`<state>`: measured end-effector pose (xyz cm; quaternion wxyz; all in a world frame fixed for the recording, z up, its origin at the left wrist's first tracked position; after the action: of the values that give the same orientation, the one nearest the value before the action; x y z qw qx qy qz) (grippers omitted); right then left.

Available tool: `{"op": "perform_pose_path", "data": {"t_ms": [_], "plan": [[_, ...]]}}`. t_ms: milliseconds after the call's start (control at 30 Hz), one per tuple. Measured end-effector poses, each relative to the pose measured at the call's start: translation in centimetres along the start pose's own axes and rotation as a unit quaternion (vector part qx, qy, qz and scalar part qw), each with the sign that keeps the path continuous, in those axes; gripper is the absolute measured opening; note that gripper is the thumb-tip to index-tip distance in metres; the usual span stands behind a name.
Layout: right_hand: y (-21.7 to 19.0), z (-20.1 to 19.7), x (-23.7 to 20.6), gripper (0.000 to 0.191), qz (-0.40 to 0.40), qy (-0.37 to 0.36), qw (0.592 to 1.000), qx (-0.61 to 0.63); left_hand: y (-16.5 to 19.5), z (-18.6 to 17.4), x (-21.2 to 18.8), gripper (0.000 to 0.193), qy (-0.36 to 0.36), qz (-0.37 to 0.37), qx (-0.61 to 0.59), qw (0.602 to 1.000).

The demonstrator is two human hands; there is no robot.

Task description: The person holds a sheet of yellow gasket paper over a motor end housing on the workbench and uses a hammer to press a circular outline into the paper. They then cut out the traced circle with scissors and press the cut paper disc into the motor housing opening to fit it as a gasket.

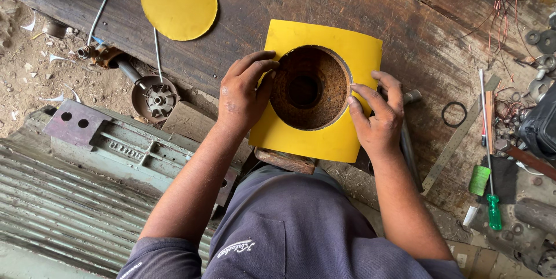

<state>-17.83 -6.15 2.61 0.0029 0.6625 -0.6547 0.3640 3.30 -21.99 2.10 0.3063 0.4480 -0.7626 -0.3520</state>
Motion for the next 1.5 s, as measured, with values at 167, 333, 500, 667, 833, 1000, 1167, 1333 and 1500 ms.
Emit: {"op": "perform_pose_path", "data": {"t_ms": [167,333,500,667,833,1000,1167,1333,1500], "plan": [[0.0,0.0,-0.1,0.027,-0.001,0.005,1.000,0.005,-0.2,0.1,-0.1,0.023,-0.009,0.001,-0.004,1.000],[0.0,0.0,-0.2,0.027,-0.007,0.004,1.000,-0.001,-0.3,0.2,-0.2,0.025,-0.007,0.006,0.003,1.000],[0.1,0.2,-0.2,0.023,-0.011,-0.005,1.000,-0.015,-0.3,0.3,-0.3,0.026,-0.008,0.010,0.013,1.000],[0.1,0.2,-0.3,0.022,-0.011,-0.012,0.999,-0.033,-0.2,0.2,-0.4,0.025,-0.008,0.014,0.019,1.000],[0.1,0.2,-0.3,0.022,-0.010,-0.011,0.999,-0.033,0.7,0.1,-0.4,0.022,-0.007,0.018,0.047,0.999],[0.3,0.1,-0.1,0.022,-0.003,-0.026,0.999,-0.042,3.7,0.2,-0.4,0.042,0.016,0.070,0.211,0.975],[-0.7,-0.5,0.6,0.024,-0.057,-0.032,0.993,-0.097,5.6,4.2,-0.4,0.101,-0.133,0.032,0.338,0.931],[-1.1,-0.5,1.3,0.022,-0.098,-0.037,0.988,-0.117,7.1,6.7,0.1,0.134,-0.238,0.007,0.413,0.879],[-1.0,0.0,1.5,0.019,-0.123,-0.055,0.983,-0.126,7.1,8.7,-0.2,0.150,-0.311,0.004,0.546,0.778]]}}
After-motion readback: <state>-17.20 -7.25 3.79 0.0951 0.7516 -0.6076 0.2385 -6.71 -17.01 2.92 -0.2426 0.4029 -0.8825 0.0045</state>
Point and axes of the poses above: each hand's wrist, its own x-axis towards the middle knuckle, its own z-axis out of the palm, y = z × x, the point moved 10 cm from there along x, towards the middle knuckle, and after that the axes turned 15 degrees about -z, right-handed, at the moved point
